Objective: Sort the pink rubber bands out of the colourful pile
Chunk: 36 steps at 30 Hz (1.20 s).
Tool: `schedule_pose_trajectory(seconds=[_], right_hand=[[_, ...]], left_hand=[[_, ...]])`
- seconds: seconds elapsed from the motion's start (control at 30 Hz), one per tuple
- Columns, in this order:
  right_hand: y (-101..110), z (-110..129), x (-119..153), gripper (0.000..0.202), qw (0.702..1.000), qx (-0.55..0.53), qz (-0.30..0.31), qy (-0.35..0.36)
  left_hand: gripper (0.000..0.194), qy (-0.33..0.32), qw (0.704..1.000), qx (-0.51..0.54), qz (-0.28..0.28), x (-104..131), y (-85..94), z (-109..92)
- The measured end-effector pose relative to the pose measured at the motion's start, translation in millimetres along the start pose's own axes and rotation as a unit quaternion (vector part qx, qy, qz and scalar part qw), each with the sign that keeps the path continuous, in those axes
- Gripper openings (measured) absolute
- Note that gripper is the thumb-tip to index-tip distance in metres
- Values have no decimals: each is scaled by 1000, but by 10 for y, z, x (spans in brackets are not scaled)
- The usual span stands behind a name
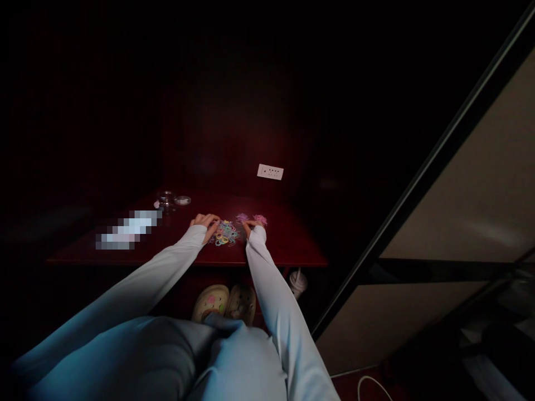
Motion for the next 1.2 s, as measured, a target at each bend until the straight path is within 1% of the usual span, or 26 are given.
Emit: schedule_pose_trajectory(seconds=[0.1, 0.27, 0.37, 0.47, 0.57, 0.7, 0.87, 1.0, 1.13, 1.2], right_hand=[[-66, 68, 18, 26, 999, -30, 0, -19], [-258, 378, 74, 21, 997, -64, 34, 30], [-336, 475, 102, 21, 994, -81, 52, 56], [-362, 497, 107, 22, 993, -83, 58, 67], [-383, 498, 99, 22, 992, -78, 66, 72], [-404, 471, 89, 25, 993, -71, 71, 68], [-377, 451, 77, 25, 994, -60, 60, 72], [-374, 459, 71, 27, 995, -49, 61, 67], [-433, 511, 99, 28, 992, -48, 99, 64], [-431, 545, 122, 29, 991, -48, 103, 70]], left_hand=[[23, 9, 1000, 18, -6, -7, 30, 35], [25, 18, 1000, 14, 10, -39, -17, 81], [30, 17, 1000, 12, 14, -82, -79, 152], [33, 5, 1000, 24, 12, -133, -135, 234], [28, -8, 999, 33, 6, -154, -147, 268], [20, -10, 999, 35, -2, -117, -90, 201], [21, 13, 999, 33, -17, -47, 2, 90], [18, -2, 1000, 29, -12, -36, -9, 52], [19, -34, 999, 22, -6, -29, -36, 45], [19, -42, 999, 18, 0, -22, -44, 42]])
Point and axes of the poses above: each hand's wrist, its own x-axis away from the middle knuckle, its own y-axis out of the back of the hand, z = x × y, the point moved 9 cm from there along -x, towards the middle knuckle, and after that the axes turned 11 degrees about z, right-handed, at the moved point
